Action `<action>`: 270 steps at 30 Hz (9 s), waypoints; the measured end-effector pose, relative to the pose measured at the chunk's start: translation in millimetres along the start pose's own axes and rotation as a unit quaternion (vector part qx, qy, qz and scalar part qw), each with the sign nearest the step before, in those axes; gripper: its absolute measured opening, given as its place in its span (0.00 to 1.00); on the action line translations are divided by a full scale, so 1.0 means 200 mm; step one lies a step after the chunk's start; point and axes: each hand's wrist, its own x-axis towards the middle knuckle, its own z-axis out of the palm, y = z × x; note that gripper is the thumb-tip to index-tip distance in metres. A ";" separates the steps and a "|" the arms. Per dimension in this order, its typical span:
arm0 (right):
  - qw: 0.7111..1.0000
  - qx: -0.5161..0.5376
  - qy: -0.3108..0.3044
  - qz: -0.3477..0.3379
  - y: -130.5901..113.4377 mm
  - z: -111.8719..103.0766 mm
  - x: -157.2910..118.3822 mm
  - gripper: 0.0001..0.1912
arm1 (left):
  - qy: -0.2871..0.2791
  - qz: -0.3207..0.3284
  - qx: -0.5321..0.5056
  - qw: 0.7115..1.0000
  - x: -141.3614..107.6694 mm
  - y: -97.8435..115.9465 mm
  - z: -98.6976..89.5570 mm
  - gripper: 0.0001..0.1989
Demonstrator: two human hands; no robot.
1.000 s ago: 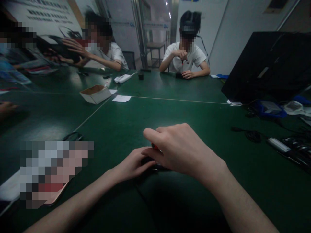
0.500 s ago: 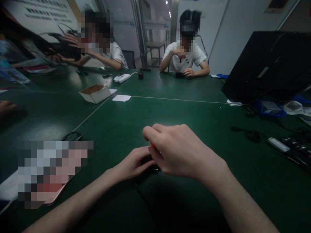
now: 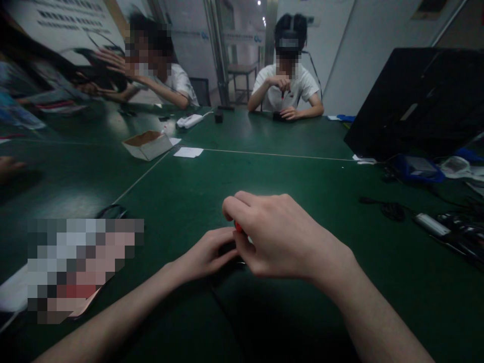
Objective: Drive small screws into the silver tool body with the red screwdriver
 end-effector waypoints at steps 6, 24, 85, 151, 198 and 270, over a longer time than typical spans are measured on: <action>0.998 -0.057 0.018 0.012 0.01 0.02 0.01 0.05 | -0.006 -0.013 0.008 1.000 0.00 0.01 0.00 0.08; 0.998 -0.059 0.019 0.011 0.00 0.02 0.01 0.04 | 0.001 -0.006 0.009 1.000 0.00 0.00 0.00 0.07; 1.000 -0.019 -0.009 -0.003 -0.02 0.00 0.00 0.05 | 0.012 0.004 0.001 1.000 0.00 -0.01 0.01 0.08; 1.000 -0.002 0.000 -0.014 -0.01 0.00 0.00 0.06 | 0.012 -0.002 0.009 1.000 0.00 -0.01 0.01 0.07; 0.993 -0.108 0.036 -0.009 0.00 0.03 -0.01 0.10 | 0.009 -0.011 0.023 1.000 -0.01 0.01 0.00 0.08; 0.999 0.046 -0.016 -0.008 0.00 -0.01 -0.01 0.10 | -0.006 -0.014 -0.001 1.000 0.00 0.01 0.00 0.08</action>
